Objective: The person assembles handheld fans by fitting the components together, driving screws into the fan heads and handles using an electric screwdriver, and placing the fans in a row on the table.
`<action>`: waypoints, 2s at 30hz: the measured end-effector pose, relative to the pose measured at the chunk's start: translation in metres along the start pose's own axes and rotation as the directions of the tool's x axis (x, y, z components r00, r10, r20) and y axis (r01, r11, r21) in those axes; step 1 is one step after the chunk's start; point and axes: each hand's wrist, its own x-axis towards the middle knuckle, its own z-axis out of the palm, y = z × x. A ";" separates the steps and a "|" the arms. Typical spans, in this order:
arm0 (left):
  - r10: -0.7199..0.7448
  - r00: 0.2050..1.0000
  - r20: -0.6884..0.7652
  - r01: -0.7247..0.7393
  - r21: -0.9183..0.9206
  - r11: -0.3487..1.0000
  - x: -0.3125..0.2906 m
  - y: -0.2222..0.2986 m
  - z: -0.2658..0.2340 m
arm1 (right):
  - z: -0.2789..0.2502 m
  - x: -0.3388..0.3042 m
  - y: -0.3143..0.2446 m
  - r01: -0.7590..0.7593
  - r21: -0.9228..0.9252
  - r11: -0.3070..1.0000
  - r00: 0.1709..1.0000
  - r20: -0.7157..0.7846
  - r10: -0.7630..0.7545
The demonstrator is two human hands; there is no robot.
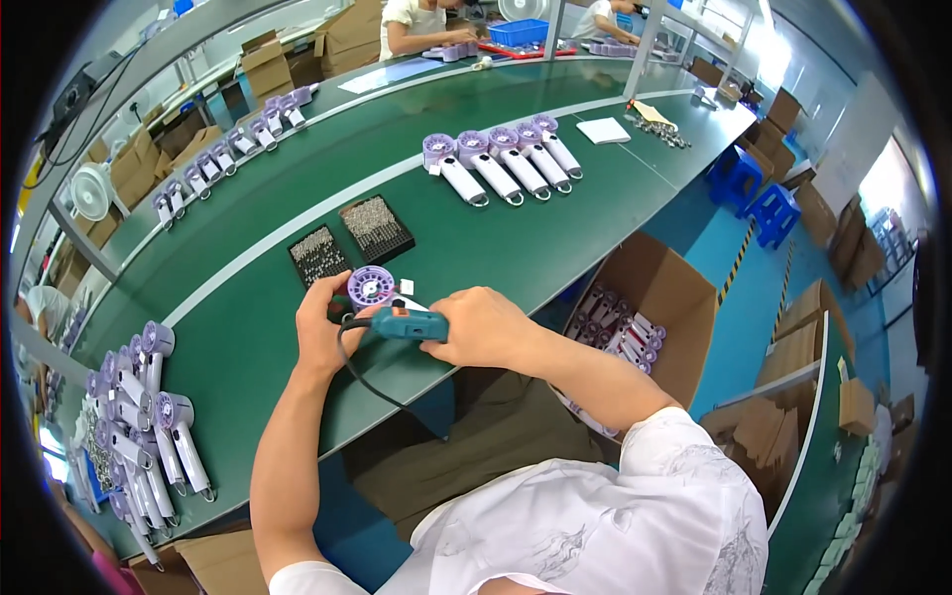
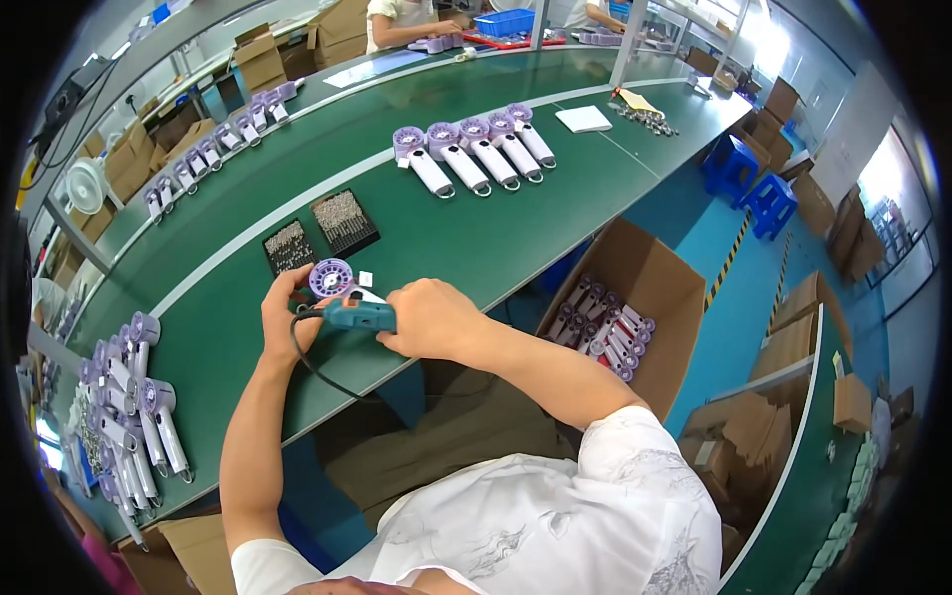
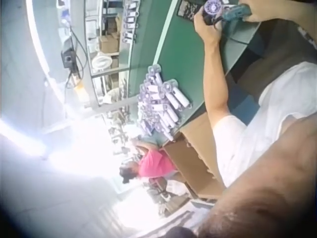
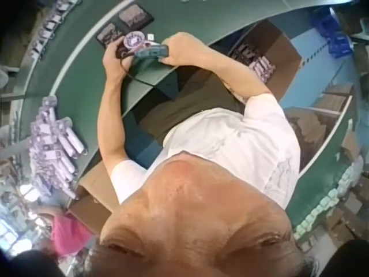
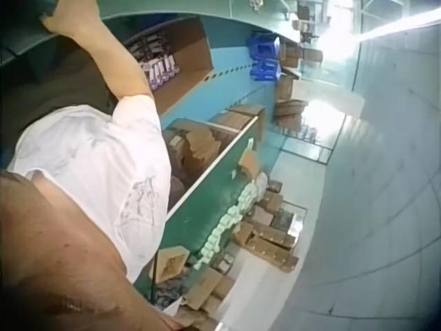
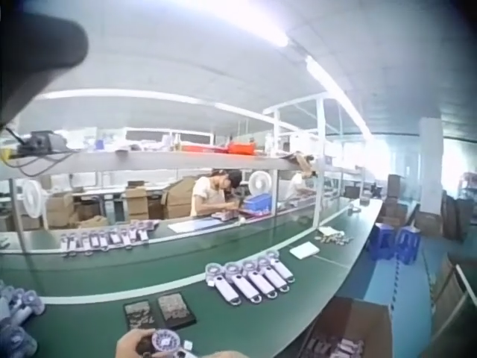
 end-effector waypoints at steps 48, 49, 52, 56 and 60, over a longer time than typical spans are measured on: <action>-0.539 0.146 -0.830 0.937 0.291 -0.195 -0.115 -0.029 -0.387 | -0.051 0.124 0.039 0.215 0.976 0.041 0.910 -0.186 -0.370; -0.537 0.141 -0.832 0.937 0.287 -0.198 -0.115 -0.028 -0.386 | -0.041 0.128 0.025 0.198 0.980 0.018 0.892 -0.173 -0.418; -0.551 0.160 -0.819 0.942 0.294 -0.164 -0.122 -0.034 -0.388 | -0.024 0.132 -0.013 0.085 0.996 -0.012 0.900 -0.082 -0.427; -0.521 0.149 -0.841 0.963 0.243 -0.117 -0.126 -0.036 -0.388 | -0.007 0.141 -0.036 -0.013 0.999 -0.048 0.897 -0.010 -0.442; -0.431 0.228 -0.873 0.961 0.273 -0.044 -0.127 -0.038 -0.393 | 0.009 0.139 -0.019 -0.039 0.999 -0.025 0.913 0.025 -0.408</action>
